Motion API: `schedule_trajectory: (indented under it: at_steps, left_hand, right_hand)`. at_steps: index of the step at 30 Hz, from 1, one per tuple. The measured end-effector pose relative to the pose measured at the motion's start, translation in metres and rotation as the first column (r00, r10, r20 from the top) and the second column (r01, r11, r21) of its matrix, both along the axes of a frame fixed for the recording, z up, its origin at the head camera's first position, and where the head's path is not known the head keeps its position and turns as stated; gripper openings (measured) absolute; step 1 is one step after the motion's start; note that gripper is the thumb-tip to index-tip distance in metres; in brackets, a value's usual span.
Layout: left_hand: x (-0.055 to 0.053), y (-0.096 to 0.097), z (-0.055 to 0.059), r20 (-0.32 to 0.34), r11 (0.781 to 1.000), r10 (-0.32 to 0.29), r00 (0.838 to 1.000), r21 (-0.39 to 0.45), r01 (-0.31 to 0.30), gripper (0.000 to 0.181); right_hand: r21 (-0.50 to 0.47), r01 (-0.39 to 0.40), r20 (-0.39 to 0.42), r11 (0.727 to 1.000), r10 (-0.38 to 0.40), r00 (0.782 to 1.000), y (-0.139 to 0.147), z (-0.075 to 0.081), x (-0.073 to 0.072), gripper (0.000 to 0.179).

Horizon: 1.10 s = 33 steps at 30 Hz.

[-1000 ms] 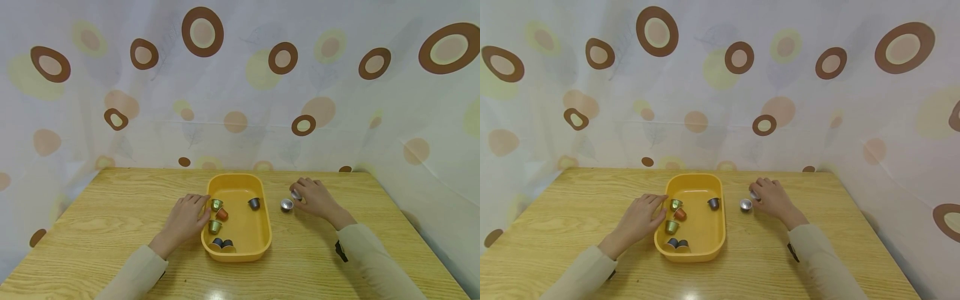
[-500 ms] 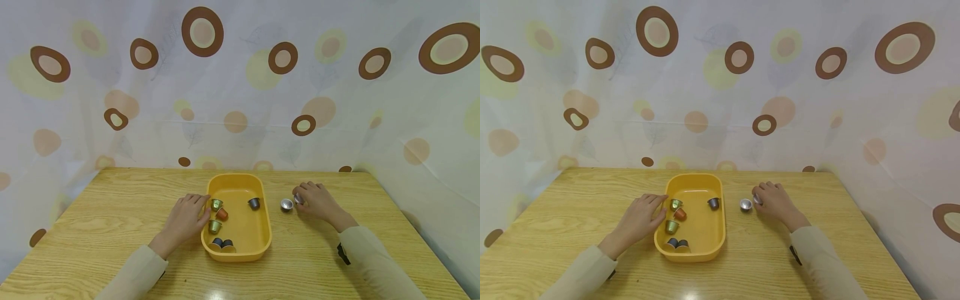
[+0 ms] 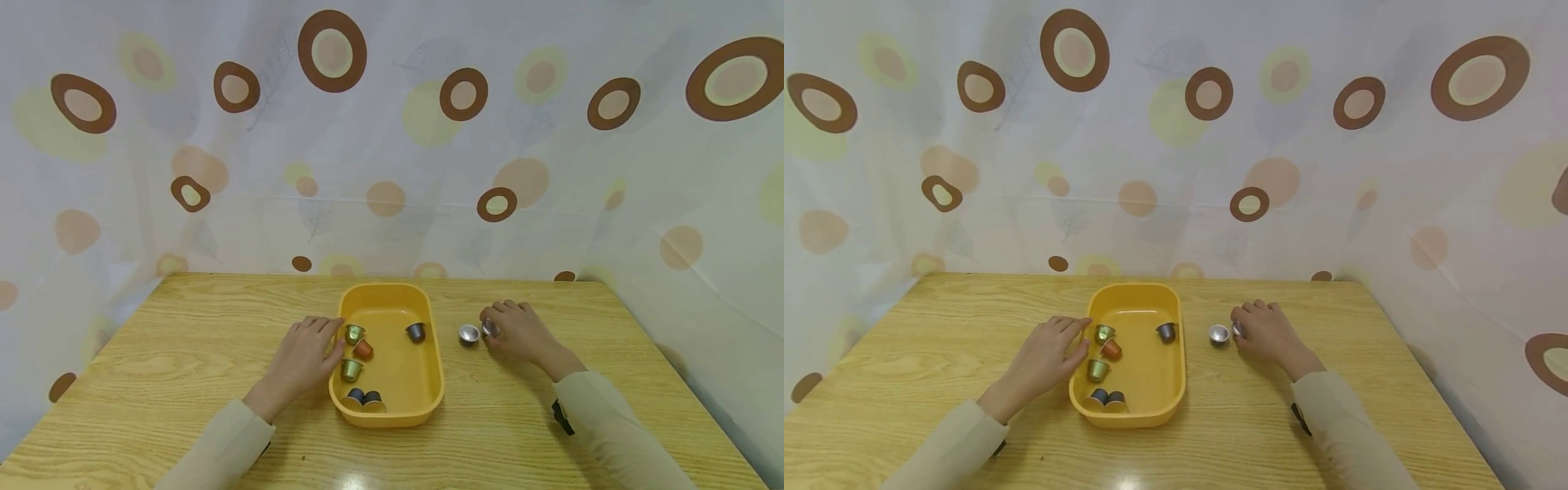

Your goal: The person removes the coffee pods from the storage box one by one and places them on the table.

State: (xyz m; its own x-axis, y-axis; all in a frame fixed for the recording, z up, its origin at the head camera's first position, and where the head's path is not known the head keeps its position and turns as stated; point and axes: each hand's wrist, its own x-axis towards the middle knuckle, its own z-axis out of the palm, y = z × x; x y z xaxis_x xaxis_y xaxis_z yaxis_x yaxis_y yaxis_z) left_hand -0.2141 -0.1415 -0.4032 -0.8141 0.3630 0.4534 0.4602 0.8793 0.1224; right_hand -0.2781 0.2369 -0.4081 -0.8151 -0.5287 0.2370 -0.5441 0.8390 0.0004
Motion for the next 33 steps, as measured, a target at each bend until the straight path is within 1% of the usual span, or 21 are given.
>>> schedule_trajectory:
  at_steps: [7, 13, 17, 21, 29, 33]
  left_hand:
    - [0.001, 0.001, 0.001, 0.008, 1.000, -0.001, 1.000, 0.010, 0.001, 0.036]
    - [0.001, 0.001, 0.002, 0.007, 1.000, -0.001, 1.000, 0.009, 0.001, 0.036]
    - [0.001, 0.001, 0.002, 0.007, 1.000, 0.002, 1.000, 0.009, -0.002, 0.035]
    - [0.001, 0.001, 0.001, 0.005, 1.000, 0.001, 1.000, 0.006, -0.001, 0.035]
    - [0.001, 0.000, 0.001, 0.000, 1.000, 0.002, 1.000, -0.002, -0.002, 0.036]
    - [0.001, 0.000, 0.001, -0.001, 1.000, 0.002, 1.000, -0.002, -0.002, 0.035]
  right_hand:
    - [0.010, -0.010, -0.028, 1.000, 0.010, 1.000, 0.000, 0.000, 0.001, 0.029]
    - [0.020, -0.003, -0.021, 1.000, 0.003, 1.000, -0.001, 0.001, 0.002, 0.031]
    - [0.010, -0.013, -0.024, 1.000, 0.013, 1.000, -0.001, 0.002, 0.004, 0.031]
    - [-0.002, -0.012, -0.009, 1.000, 0.012, 1.000, 0.000, 0.003, 0.004, 0.032]
    - [0.004, -0.026, -0.012, 1.000, 0.026, 1.000, 0.000, 0.009, 0.004, 0.034]
    - [-0.005, -0.037, -0.019, 0.999, 0.037, 0.999, -0.001, 0.012, 0.005, 0.033]
